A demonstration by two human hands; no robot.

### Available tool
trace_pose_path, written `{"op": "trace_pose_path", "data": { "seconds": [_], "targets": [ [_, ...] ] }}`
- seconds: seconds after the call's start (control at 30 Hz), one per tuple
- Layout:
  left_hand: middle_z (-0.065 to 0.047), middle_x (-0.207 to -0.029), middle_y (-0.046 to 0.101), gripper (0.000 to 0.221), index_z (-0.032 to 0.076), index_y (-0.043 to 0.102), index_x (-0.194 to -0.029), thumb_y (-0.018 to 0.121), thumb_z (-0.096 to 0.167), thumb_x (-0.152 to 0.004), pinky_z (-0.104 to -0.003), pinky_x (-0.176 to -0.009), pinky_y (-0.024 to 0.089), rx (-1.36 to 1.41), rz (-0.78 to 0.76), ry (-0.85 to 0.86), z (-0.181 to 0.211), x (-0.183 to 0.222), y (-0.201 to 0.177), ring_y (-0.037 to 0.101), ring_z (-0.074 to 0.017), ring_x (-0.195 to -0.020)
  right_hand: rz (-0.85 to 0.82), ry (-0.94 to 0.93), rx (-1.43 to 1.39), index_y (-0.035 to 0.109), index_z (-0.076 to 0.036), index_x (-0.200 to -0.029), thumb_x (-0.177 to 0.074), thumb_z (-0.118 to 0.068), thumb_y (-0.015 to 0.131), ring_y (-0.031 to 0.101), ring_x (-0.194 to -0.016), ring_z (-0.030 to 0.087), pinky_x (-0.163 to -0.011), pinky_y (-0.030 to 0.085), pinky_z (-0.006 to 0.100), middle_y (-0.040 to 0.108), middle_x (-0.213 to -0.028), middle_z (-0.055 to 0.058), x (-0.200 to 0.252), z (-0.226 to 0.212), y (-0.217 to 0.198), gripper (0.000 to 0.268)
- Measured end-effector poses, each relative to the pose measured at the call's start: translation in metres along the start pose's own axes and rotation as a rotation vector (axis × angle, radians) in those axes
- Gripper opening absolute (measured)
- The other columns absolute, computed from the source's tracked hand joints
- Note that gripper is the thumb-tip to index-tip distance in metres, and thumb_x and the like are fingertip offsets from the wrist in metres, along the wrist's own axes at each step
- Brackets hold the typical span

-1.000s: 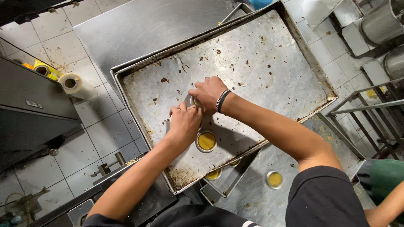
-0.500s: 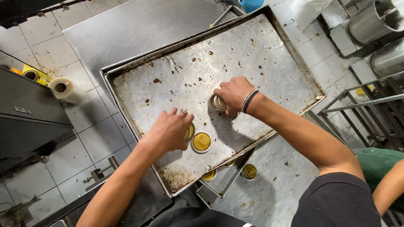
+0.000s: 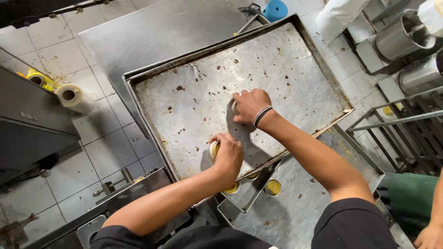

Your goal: The person picks up individual pastries in metal molds from a tray and places them into the moving slots of a conveyor belt, later stacking empty molds and relocating a large metal tray.

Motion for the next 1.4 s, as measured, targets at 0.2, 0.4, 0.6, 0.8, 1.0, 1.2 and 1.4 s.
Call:
{"op": "trace_pose_path", "data": {
  "seconds": [0.2, 0.4, 0.6, 0.8, 1.0, 1.2, 1.4],
  "targets": [
    [-0.011, -0.075, 0.071, 0.018, 0.012, 0.078, -0.085, 0.063, 0.023, -0.086, -0.058, -0.054, 0.049, 0.296, 0.204, 0.027, -0.008, -0.055, 0.048, 0.065, -0.0373, -0.071, -0.112, 0.237, -0.204, 0.062, -0.028, -0.129, -0.063, -0.085, 0.067, 0.073, -0.111, 0.030, -0.089, 0.056, 0.044, 0.077, -0.112, 0.003, -0.009, 0.003, -0.003, 0.087],
    [-0.022, -0.101, 0.077, 0.082, 0.010, 0.068, -0.122, 0.083, 0.052, -0.054, -0.060, -0.073, 0.056, 1.322, 0.239, 0.194, -0.099, 0.039, 0.073, 0.072, -0.0460, -0.099, -0.132, 0.323, -0.292, 0.065, -0.025, -0.136, -0.073, -0.073, 0.073, 0.068, -0.125, 0.035, -0.100, 0.053, 0.049, 0.076, -0.126, 0.014, 0.025, -0.006, -0.043, 0.079],
    [-0.003, -0.133, 0.063, 0.059, 0.018, 0.060, -0.136, 0.079, 0.045, -0.087, -0.035, -0.102, 0.052, 2.147, 0.764, 0.462, -0.136, 0.250, 0.165, 0.062, -0.0191, -0.122, -0.002, 0.362, -0.509, 0.072, -0.023, -0.132, -0.072, -0.049, 0.086, 0.070, -0.106, 0.043, -0.085, 0.052, 0.049, 0.077, -0.119, 0.018, 0.025, 0.005, -0.022, 0.067],
    [-0.008, -0.123, 0.070, 0.058, 0.005, 0.064, -0.127, 0.084, 0.018, -0.075, -0.028, -0.088, 0.055, 2.370, 1.360, -0.787, -0.076, 0.450, 0.356, 0.066, -0.0163, -0.102, 0.307, -0.048, -1.012, 0.060, -0.002, -0.143, -0.082, -0.015, 0.089, 0.061, -0.102, 0.031, -0.076, 0.050, 0.041, 0.063, -0.128, 0.024, -0.053, -0.001, 0.057, 0.069],
    [-0.004, -0.105, 0.075, 0.061, 0.019, 0.067, -0.118, 0.087, 0.045, -0.067, -0.040, -0.078, 0.051, 1.220, 0.517, -1.958, -0.085, 0.627, 0.484, 0.069, -0.0267, -0.095, 0.259, -0.198, -1.083, 0.054, -0.002, -0.148, -0.082, -0.005, 0.083, 0.060, -0.102, 0.029, -0.082, 0.049, 0.037, 0.062, -0.134, 0.019, -0.012, -0.135, -0.019, 0.072],
    [-0.010, -0.116, 0.065, 0.078, 0.021, 0.060, -0.129, 0.086, 0.060, -0.066, -0.055, -0.081, 0.051, 0.790, -0.219, -1.525, -0.118, 0.673, 0.628, 0.060, -0.0338, -0.111, 0.281, -0.206, -1.165, 0.048, -0.002, -0.153, -0.082, 0.004, 0.076, 0.060, -0.103, 0.026, -0.089, 0.047, 0.032, 0.061, -0.140, 0.014, 0.115, -0.354, -0.180, 0.077],
    [-0.015, -0.136, 0.057, 0.058, 0.032, 0.055, -0.141, 0.065, 0.057, -0.089, -0.053, -0.092, 0.046, 0.887, -0.332, -1.328, -0.143, 0.705, 0.634, 0.054, -0.0352, -0.122, -0.078, -0.206, -0.655, 0.060, -0.043, -0.143, -0.052, -0.037, 0.096, 0.070, -0.104, 0.026, -0.093, 0.053, 0.037, 0.072, -0.115, 0.006, 0.171, -0.664, -0.209, 0.098]
  ]
}}
Point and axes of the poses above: each hand's wrist, its own x-axis away from the middle knuckle, its own y-axis out of the palm, z = x × y, the point moved 2 cm from there along -x, towards the middle knuckle
